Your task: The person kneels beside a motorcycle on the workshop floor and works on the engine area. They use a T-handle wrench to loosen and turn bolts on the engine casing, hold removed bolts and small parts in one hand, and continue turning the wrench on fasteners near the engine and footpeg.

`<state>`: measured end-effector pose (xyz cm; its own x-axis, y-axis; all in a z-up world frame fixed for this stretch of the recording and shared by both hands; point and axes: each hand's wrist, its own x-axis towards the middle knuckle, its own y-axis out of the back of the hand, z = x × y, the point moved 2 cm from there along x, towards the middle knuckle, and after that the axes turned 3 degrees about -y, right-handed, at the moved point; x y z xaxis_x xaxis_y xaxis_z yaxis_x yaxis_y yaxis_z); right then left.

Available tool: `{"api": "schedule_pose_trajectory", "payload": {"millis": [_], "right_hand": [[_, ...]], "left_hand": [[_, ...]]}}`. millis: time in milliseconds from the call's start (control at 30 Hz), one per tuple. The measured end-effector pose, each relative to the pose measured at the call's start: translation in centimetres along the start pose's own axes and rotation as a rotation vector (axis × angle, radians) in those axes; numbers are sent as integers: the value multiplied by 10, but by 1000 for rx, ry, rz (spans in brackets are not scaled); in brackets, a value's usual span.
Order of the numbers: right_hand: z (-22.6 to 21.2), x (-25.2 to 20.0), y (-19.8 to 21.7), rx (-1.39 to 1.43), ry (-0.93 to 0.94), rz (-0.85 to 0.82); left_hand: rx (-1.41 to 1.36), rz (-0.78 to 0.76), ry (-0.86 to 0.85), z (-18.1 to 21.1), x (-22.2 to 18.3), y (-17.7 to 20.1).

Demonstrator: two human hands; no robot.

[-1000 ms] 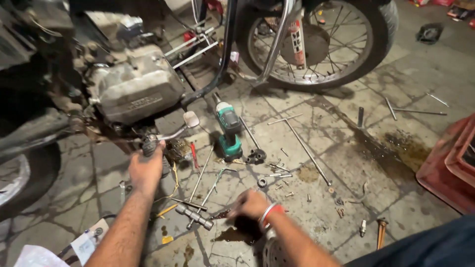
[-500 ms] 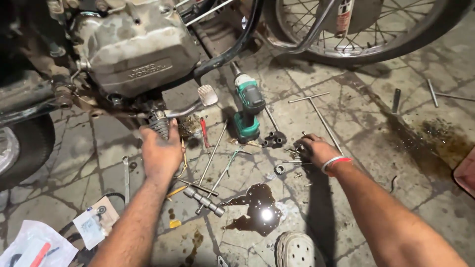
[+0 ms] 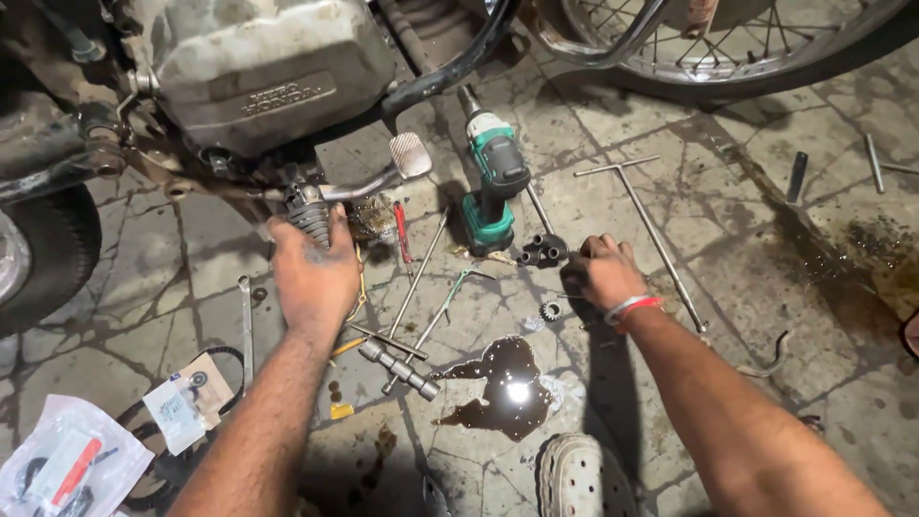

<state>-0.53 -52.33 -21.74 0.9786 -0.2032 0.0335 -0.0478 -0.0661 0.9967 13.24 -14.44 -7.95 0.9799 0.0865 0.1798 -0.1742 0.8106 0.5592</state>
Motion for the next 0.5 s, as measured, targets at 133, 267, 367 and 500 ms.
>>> {"api": "schedule_pose_trajectory", "payload": {"millis": [133,267,367,500], "right_hand": [[5,1,-13,-54,54,63],[0,-2,-7,-33,71,70],[13,5,-20,64,35,147],[89,26,-68,504,-96,364]], "left_hand": [[111,130,-168,-8,3,-4],[106,97,-105,-4,1,-2],[73,48,-51,-1,0,-1],[93,70,-72,-4,1,-1]]}}
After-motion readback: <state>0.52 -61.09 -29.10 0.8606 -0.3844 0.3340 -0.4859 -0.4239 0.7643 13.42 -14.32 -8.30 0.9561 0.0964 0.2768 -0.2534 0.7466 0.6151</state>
